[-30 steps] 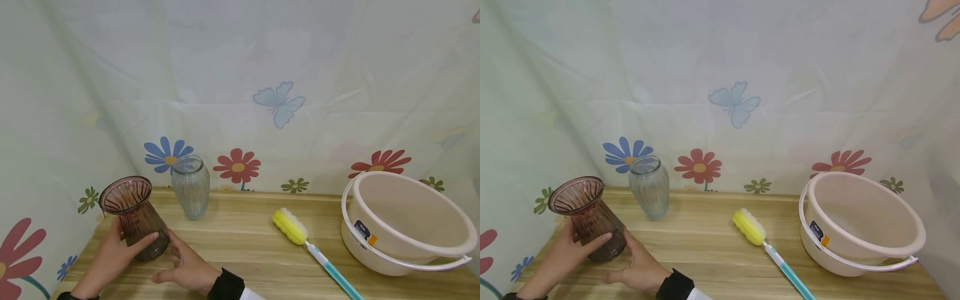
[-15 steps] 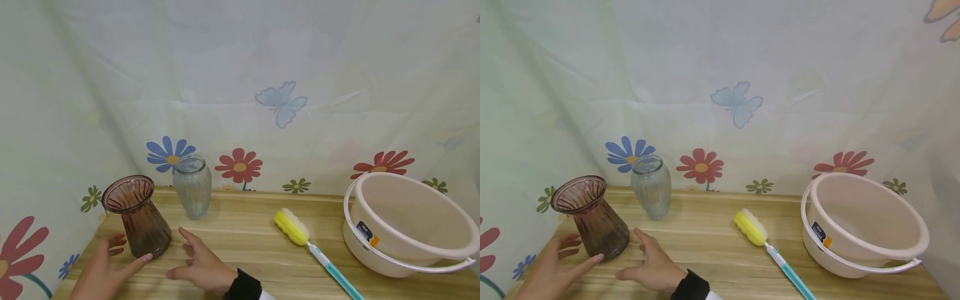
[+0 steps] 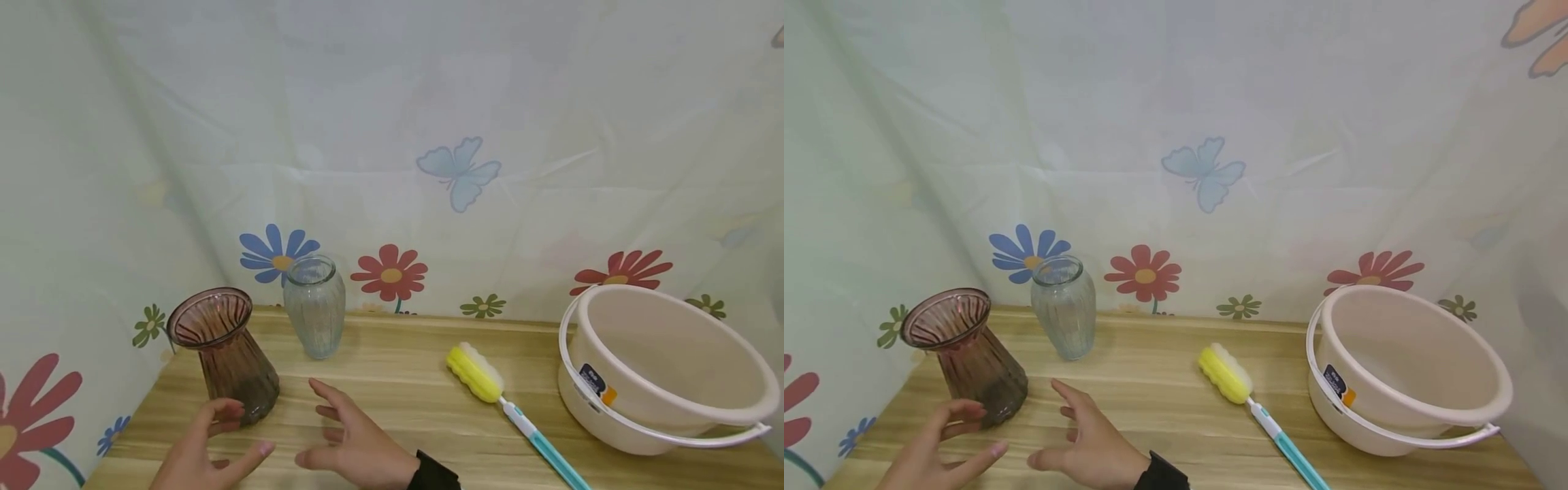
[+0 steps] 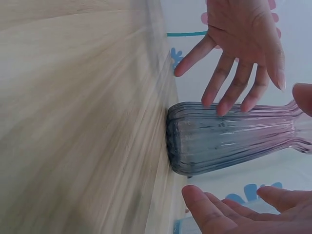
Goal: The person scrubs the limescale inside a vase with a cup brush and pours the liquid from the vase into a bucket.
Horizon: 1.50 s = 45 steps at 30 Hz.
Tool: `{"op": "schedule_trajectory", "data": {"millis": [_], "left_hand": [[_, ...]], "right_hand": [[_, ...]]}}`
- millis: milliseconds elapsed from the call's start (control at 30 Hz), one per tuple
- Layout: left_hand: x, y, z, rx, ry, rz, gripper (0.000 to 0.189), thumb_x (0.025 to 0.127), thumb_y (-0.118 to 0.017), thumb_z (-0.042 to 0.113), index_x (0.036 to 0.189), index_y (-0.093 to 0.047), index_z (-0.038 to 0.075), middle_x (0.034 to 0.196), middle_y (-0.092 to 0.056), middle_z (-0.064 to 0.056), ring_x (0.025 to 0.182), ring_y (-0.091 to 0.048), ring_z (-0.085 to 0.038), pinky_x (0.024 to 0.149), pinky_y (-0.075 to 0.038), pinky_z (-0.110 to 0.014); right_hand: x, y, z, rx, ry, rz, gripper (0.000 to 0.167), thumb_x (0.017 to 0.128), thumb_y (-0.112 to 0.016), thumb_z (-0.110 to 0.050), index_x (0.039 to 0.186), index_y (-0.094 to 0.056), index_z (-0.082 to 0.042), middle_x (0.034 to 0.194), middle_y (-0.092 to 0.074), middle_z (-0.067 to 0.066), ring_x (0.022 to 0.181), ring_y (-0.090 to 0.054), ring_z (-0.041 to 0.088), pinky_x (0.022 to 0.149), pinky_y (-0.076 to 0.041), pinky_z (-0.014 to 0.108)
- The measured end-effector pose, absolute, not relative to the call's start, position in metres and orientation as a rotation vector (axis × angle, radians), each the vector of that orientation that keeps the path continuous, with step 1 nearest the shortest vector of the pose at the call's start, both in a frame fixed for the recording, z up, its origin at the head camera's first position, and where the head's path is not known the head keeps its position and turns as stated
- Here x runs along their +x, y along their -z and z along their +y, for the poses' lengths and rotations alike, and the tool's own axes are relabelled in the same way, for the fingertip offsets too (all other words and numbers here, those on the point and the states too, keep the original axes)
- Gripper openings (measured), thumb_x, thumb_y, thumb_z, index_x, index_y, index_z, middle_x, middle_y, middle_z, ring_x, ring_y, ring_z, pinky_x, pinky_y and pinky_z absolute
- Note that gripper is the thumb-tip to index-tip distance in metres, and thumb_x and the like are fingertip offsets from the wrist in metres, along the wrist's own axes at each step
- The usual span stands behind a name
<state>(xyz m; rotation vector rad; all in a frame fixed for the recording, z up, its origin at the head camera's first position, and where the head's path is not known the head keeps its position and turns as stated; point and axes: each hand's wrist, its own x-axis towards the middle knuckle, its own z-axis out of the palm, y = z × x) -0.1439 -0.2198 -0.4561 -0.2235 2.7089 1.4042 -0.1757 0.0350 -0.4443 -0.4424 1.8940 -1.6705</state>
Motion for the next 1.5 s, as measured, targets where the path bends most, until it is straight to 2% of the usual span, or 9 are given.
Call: {"op": "schedule_trajectory", "data": {"millis": [300,500,600,833,933,1133,1333,1500], "left_hand": [[-0.143,0.466,-0.186,-0.083,-1.571,2.592,0.067,0.087,-0.083,0.037,0.139,-0.049,0.012,0.144,-0.056,-0.015,0.127,-0.061,-0.04,0.074,-0.063,-0.047],[-0.146,0.464,-0.164,0.152,-1.635,2.515,0.062,0.091,-0.08,0.031,0.14,-0.048,0.01,0.142,-0.054,-0.021,0.125,-0.06,-0.044,0.072,-0.064,-0.045],[-0.15,0.463,-0.154,0.26,-1.618,2.502,0.061,0.095,-0.076,0.031,0.142,-0.045,0.009,0.143,-0.053,-0.022,0.125,-0.06,-0.045,0.073,-0.064,-0.042],[-0.16,0.462,-0.132,0.443,-1.587,2.503,0.054,0.099,-0.071,0.038,0.14,-0.047,0.015,0.142,-0.054,-0.017,0.125,-0.062,-0.04,0.075,-0.064,-0.037],[-0.166,0.462,-0.124,0.482,-1.599,2.466,0.053,0.1,-0.069,0.039,0.14,-0.047,0.014,0.144,-0.053,-0.015,0.126,-0.062,-0.038,0.077,-0.064,-0.034],[-0.175,0.463,-0.116,0.475,-1.612,2.433,0.052,0.1,-0.068,0.041,0.14,-0.047,0.016,0.146,-0.052,-0.012,0.128,-0.059,-0.033,0.085,-0.062,-0.033],[-0.186,0.461,-0.116,0.276,-1.705,2.541,0.059,0.099,-0.07,0.037,0.146,-0.043,0.014,0.146,-0.052,-0.012,0.134,-0.056,-0.034,0.101,-0.055,-0.051],[-0.195,0.459,-0.119,0.079,-1.803,2.606,0.064,0.099,-0.071,0.032,0.148,-0.035,0.011,0.151,-0.04,-0.013,0.14,-0.047,-0.036,0.109,-0.047,-0.056]], "right_hand": [[-0.168,0.444,0.044,-0.509,1.733,1.838,0.079,0.093,-0.075,-0.018,0.159,-0.034,-0.034,0.17,-0.028,0.005,0.152,-0.038,0.032,0.12,-0.04,0.051],[-0.164,0.448,0.051,-0.518,1.744,1.821,0.08,0.093,-0.074,-0.018,0.161,-0.033,-0.029,0.17,-0.029,0.007,0.149,-0.042,0.031,0.118,-0.044,0.051],[-0.163,0.448,0.056,-0.5,1.751,1.83,0.082,0.093,-0.075,-0.018,0.161,-0.032,-0.027,0.169,-0.029,0.007,0.148,-0.044,0.031,0.116,-0.045,0.051],[-0.165,0.45,0.067,-0.453,1.781,1.806,0.081,0.096,-0.074,-0.024,0.163,-0.028,-0.024,0.168,-0.03,0.006,0.144,-0.047,0.032,0.109,-0.052,0.044],[-0.166,0.452,0.072,-0.478,1.797,1.836,0.082,0.097,-0.073,-0.021,0.164,-0.025,-0.018,0.169,-0.027,0.009,0.141,-0.05,0.033,0.11,-0.051,0.045],[-0.169,0.454,0.081,-0.472,1.787,1.943,0.084,0.096,-0.073,-0.02,0.164,-0.024,-0.016,0.167,-0.028,0.013,0.143,-0.049,0.033,0.109,-0.051,0.044],[-0.18,0.45,0.087,-0.333,1.768,2.036,0.085,0.095,-0.076,-0.027,0.164,-0.026,-0.02,0.166,-0.031,0.017,0.146,-0.045,0.037,0.107,-0.051,0.054],[-0.191,0.446,0.087,-0.261,1.857,2.01,0.083,0.1,-0.068,-0.041,0.165,-0.022,-0.017,0.167,-0.03,0.02,0.148,-0.043,0.038,0.112,-0.047,0.056]]}}
